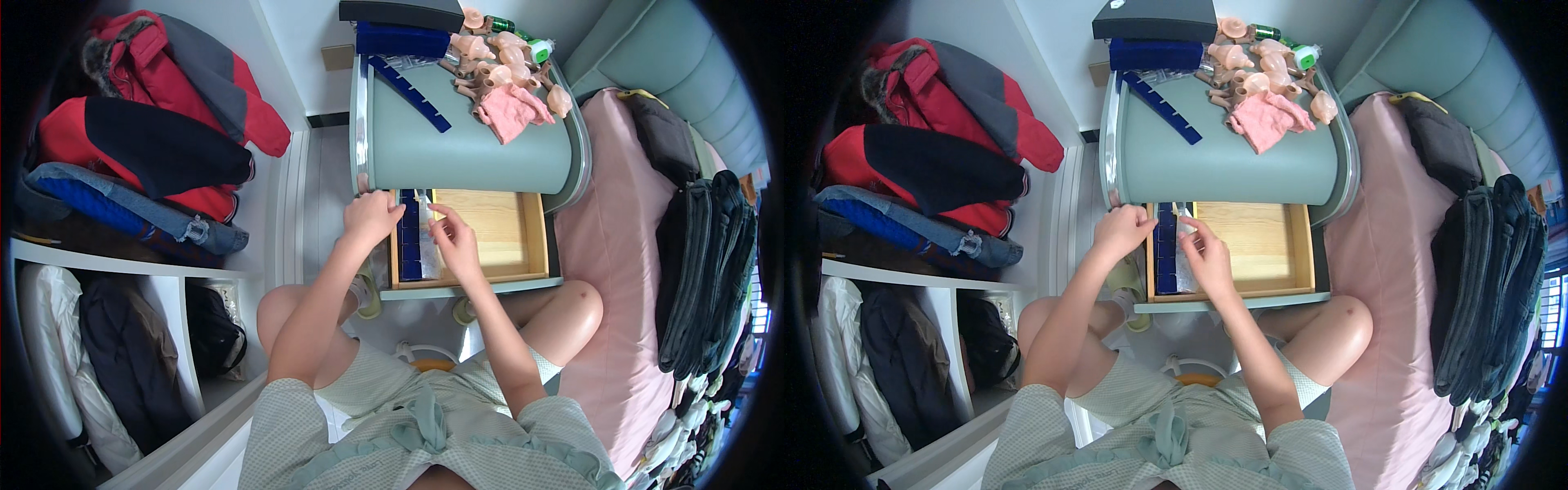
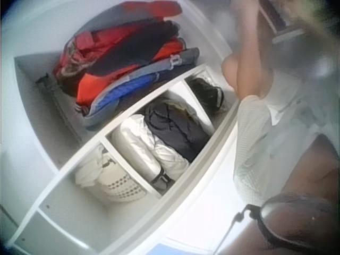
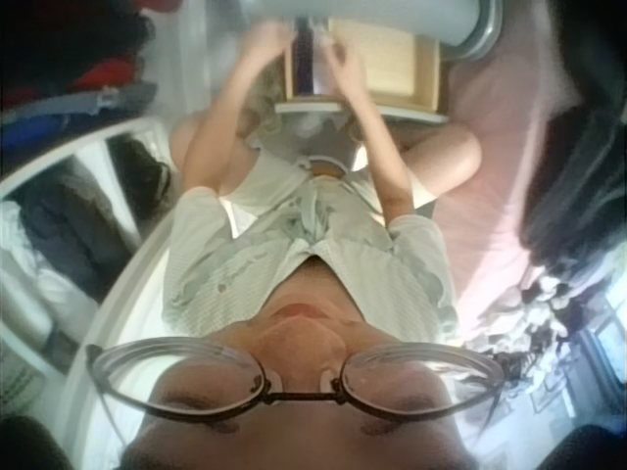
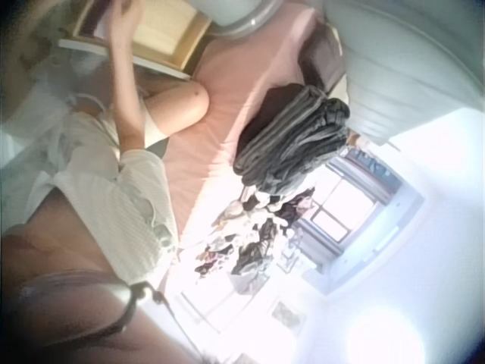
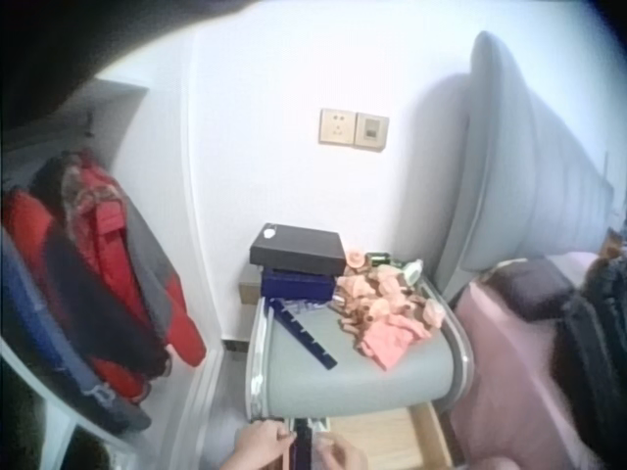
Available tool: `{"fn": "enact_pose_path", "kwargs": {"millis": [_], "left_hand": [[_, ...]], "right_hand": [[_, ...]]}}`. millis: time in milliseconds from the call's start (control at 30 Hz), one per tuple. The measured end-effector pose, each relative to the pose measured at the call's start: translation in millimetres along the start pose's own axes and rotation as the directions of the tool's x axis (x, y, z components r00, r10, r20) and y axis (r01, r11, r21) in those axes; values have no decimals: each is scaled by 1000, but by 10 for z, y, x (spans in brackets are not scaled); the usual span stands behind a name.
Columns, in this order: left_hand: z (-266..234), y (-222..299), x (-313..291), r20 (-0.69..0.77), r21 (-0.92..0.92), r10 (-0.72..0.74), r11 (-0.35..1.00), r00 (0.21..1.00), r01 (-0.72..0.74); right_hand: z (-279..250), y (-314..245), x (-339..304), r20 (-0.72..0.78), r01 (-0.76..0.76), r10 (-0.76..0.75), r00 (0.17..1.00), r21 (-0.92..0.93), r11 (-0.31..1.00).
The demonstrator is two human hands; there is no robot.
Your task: The person cleans and organizes small plastic doll parts and accessories, using a pink cloth to wipe them before placing them into a blue plastic container inside a drawer.
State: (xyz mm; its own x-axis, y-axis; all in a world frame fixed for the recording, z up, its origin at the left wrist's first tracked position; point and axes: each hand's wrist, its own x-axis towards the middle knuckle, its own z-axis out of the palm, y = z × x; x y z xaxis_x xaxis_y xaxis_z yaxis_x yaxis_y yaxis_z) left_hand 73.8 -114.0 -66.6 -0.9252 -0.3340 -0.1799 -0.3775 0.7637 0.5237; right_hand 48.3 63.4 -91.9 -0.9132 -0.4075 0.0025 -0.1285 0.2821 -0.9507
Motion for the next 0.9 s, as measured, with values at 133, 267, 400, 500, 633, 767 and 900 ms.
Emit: {"fn": "enact_pose_path", "kwargs": {"millis": [133, 267, 400, 500, 633, 767, 900], "left_hand": [[-155, 124, 23, -65, -91, 32, 995, 997, -38], [-274, 296, 54, -66, -180, 24, 983, 998, -35], [-292, 407, 73, -202, -228, 70, 967, 977, -117], [-307, 493, 81, -333, -128, 126, 976, 934, -177], [-337, 579, 191, -391, -137, 137, 969, 910, -205], [-322, 599, 351, -450, -131, 124, 970, 885, -203], [-355, 685, 465, -455, -169, 50, 975, 889, -142]], "right_hand": [[-149, -115, 192, -13, 50, -49, 999, 54, 997], [-200, -184, 357, -25, 109, -107, 994, 108, 988], [-183, -345, 470, -32, 109, -105, 994, 166, 980], [-192, -400, 618, -61, 168, -160, 985, 138, 976], [-244, -545, 827, -104, 223, -224, 969, -19, 975], [-266, -655, 992, -98, 260, -280, 955, -181, 949], [-290, -696, 1148, -126, 313, -375, 918, -350, 883]]}}
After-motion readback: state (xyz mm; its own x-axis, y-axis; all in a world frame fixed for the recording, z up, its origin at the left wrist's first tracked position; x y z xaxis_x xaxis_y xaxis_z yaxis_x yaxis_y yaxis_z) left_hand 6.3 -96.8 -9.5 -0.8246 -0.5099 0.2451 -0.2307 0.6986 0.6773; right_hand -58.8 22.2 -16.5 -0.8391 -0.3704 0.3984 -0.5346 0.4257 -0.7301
